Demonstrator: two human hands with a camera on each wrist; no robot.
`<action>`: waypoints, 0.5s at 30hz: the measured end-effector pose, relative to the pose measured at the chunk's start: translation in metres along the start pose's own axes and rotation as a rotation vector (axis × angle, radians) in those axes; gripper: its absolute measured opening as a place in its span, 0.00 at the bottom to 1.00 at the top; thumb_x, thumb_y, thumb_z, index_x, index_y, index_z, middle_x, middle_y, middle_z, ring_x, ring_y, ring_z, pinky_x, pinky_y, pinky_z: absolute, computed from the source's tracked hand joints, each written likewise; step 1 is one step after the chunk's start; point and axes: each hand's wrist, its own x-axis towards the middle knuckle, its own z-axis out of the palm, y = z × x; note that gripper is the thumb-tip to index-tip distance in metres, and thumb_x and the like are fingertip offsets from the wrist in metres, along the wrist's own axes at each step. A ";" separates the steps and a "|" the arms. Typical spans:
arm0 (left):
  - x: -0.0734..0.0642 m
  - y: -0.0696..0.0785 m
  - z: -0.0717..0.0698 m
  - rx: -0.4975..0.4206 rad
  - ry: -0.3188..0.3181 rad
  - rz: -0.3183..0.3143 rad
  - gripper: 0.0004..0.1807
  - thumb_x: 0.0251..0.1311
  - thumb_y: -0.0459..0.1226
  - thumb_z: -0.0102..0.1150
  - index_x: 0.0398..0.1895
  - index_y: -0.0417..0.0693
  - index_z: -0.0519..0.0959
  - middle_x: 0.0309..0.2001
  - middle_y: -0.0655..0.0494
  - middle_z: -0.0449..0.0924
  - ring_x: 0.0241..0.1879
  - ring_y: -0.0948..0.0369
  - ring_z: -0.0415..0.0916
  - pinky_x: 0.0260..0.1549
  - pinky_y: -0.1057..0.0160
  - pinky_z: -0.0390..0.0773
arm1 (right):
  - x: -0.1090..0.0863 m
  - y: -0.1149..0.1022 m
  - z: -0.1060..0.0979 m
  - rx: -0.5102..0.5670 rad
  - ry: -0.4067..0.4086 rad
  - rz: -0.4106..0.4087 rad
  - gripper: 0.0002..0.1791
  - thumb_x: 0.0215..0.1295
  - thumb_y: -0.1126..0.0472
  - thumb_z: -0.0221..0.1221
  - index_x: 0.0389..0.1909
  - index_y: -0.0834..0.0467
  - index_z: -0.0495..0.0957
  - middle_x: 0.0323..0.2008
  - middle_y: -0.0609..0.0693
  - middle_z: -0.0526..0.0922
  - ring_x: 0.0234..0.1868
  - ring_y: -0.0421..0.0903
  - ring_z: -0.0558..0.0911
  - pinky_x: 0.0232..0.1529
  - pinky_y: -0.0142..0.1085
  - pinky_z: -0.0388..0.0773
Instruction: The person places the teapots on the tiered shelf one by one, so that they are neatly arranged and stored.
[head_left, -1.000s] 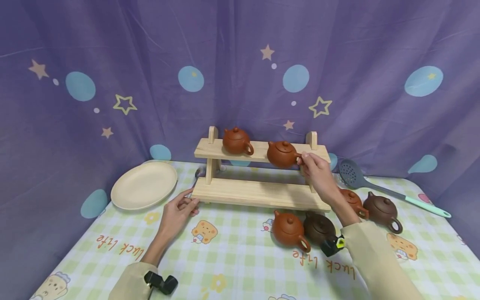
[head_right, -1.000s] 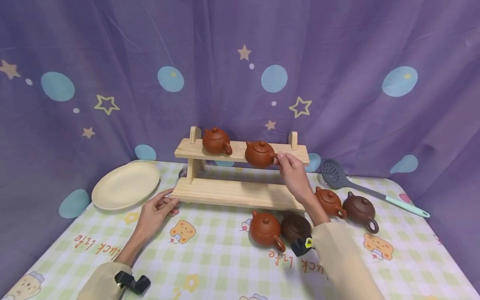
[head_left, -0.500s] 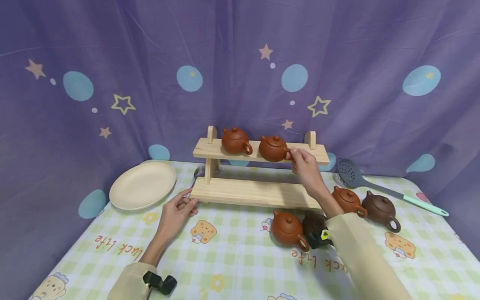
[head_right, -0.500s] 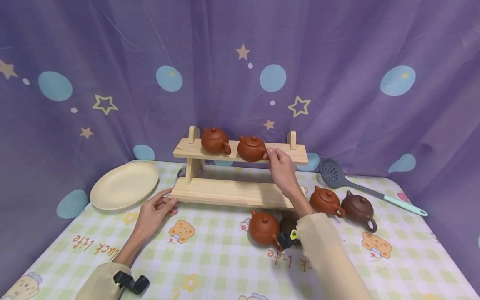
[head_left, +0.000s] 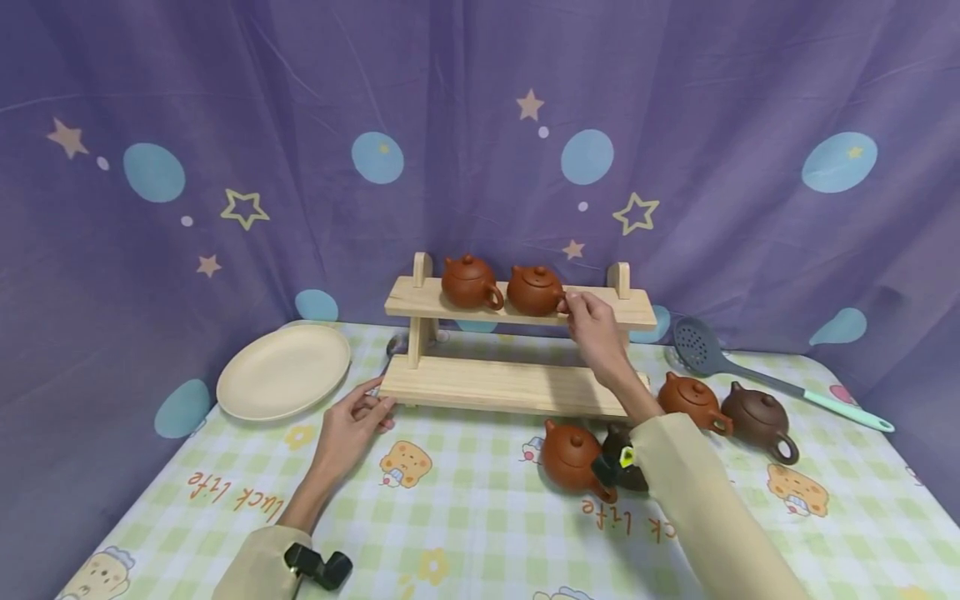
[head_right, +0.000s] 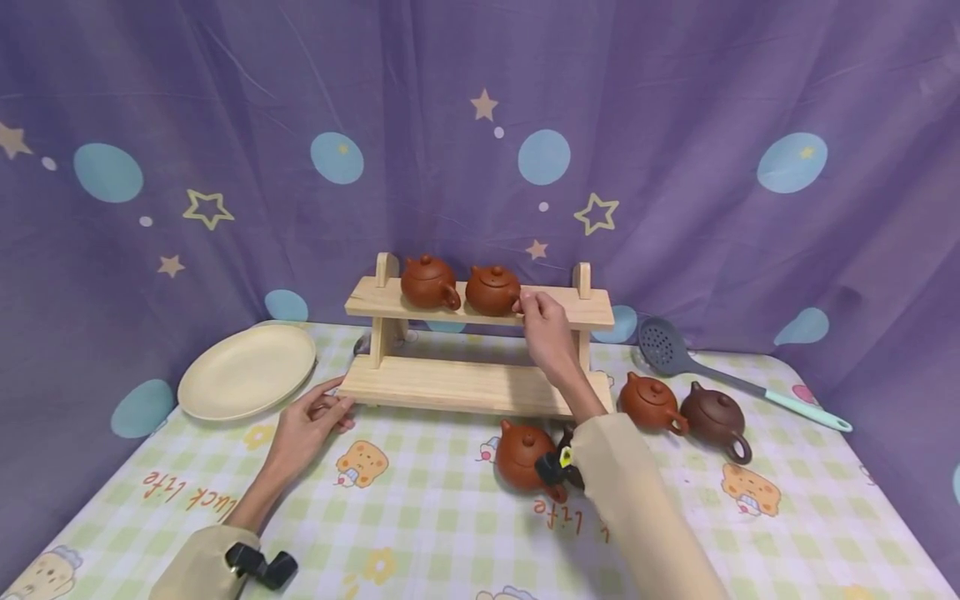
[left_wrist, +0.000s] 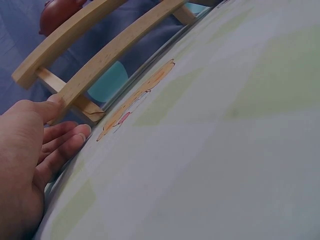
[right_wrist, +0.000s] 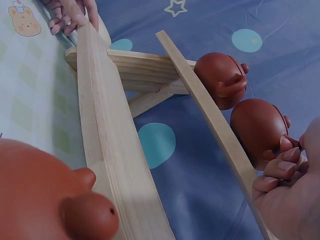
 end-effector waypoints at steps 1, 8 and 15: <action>0.000 0.000 0.000 -0.003 0.001 0.001 0.27 0.73 0.33 0.62 0.71 0.32 0.70 0.41 0.30 0.82 0.35 0.46 0.87 0.39 0.59 0.89 | 0.000 0.000 0.001 -0.006 0.002 0.001 0.20 0.86 0.59 0.43 0.39 0.69 0.75 0.20 0.45 0.65 0.21 0.37 0.61 0.21 0.28 0.59; 0.000 0.000 0.000 -0.008 0.001 0.005 0.27 0.73 0.32 0.62 0.71 0.31 0.70 0.41 0.30 0.82 0.35 0.47 0.87 0.38 0.60 0.89 | 0.002 -0.002 0.007 -0.059 0.039 0.008 0.20 0.86 0.57 0.44 0.40 0.69 0.77 0.22 0.46 0.67 0.23 0.37 0.65 0.23 0.28 0.62; 0.005 -0.012 0.000 0.010 0.007 -0.002 0.27 0.73 0.33 0.62 0.72 0.31 0.69 0.41 0.30 0.82 0.34 0.47 0.87 0.38 0.61 0.89 | 0.005 -0.002 0.010 -0.092 0.043 0.005 0.21 0.86 0.55 0.45 0.41 0.68 0.78 0.25 0.50 0.70 0.25 0.38 0.67 0.24 0.28 0.64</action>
